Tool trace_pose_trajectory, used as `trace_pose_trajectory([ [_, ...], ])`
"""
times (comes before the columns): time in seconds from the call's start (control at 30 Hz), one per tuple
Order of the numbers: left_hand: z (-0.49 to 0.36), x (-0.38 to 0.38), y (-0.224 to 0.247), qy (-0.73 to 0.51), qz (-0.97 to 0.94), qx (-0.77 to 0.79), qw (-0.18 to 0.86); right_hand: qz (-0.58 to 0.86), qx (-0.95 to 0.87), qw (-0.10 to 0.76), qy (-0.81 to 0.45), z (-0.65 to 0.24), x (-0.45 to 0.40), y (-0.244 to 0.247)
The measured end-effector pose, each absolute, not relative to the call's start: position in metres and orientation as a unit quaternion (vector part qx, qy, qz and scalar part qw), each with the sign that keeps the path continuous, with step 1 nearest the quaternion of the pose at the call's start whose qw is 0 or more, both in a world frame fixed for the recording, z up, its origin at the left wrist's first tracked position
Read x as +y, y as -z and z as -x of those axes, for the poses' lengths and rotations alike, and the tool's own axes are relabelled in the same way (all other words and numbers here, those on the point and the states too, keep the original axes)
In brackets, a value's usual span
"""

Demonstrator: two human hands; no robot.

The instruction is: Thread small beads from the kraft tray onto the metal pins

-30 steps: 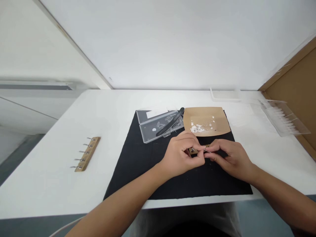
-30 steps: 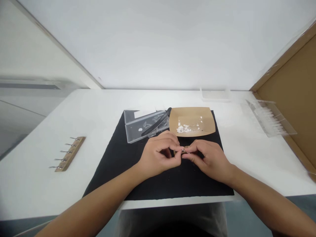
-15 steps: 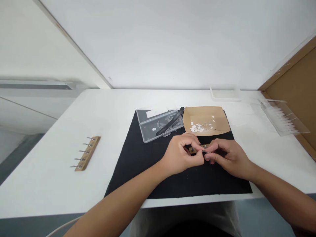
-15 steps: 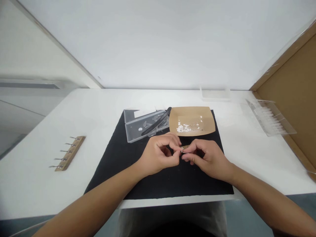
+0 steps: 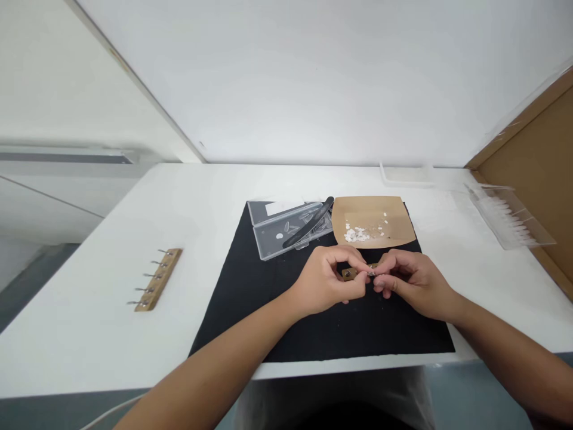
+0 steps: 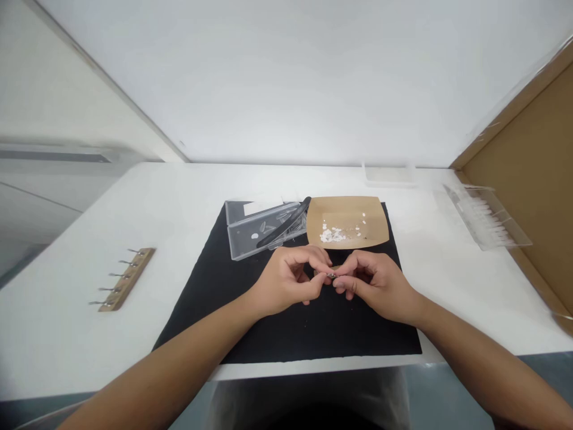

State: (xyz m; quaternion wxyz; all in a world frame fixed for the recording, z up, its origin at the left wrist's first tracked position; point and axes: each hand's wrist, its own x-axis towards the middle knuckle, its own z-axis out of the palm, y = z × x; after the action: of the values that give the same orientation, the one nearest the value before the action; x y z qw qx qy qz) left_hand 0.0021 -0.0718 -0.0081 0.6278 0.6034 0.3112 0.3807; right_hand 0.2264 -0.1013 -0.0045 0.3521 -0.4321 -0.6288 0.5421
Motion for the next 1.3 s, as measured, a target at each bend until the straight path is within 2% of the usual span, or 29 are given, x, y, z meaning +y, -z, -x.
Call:
trace_pose_trajectory([
  [0.1, -0.0011, -0.0706, 0.0066, -0.376, -0.612, 0.303, 0.627, 0.423, -0.628, 0.357, -0.547, -0.2275, -0.1006, 0.0054],
  [0.3, -0.0008, -0.0689, 0.0058, -0.41, -0.662, 0.283, 0.559, 0.414, -0.637, 0.363, -0.539, -0.2285, -0.0994, 0.0065],
  [0.63, 0.0014, -0.0692, 0.0071, -0.361, -0.625, 0.275, 0.635, 0.4, -0.644, 0.366, -0.541, -0.2296, -0.0993, 0.0064],
  [0.77, 0.0021, -0.0682, 0.0078, -0.345, -0.617, 0.269, 0.654, 0.39, -0.682, 0.368, -0.498, -0.2306, -0.0968, 0.0037],
  [0.93, 0.0021, -0.0687, 0.0033, -0.325, -0.61, 0.295, 0.659, 0.363, -0.729, 0.392, -0.427, -0.2319, -0.0926, 0.0053],
  [1.3, -0.0011, -0.0687, 0.003, -0.327, -0.582, 0.308, 0.678, 0.376, -0.708, 0.414, -0.432, -0.2305, -0.0935, 0.0097],
])
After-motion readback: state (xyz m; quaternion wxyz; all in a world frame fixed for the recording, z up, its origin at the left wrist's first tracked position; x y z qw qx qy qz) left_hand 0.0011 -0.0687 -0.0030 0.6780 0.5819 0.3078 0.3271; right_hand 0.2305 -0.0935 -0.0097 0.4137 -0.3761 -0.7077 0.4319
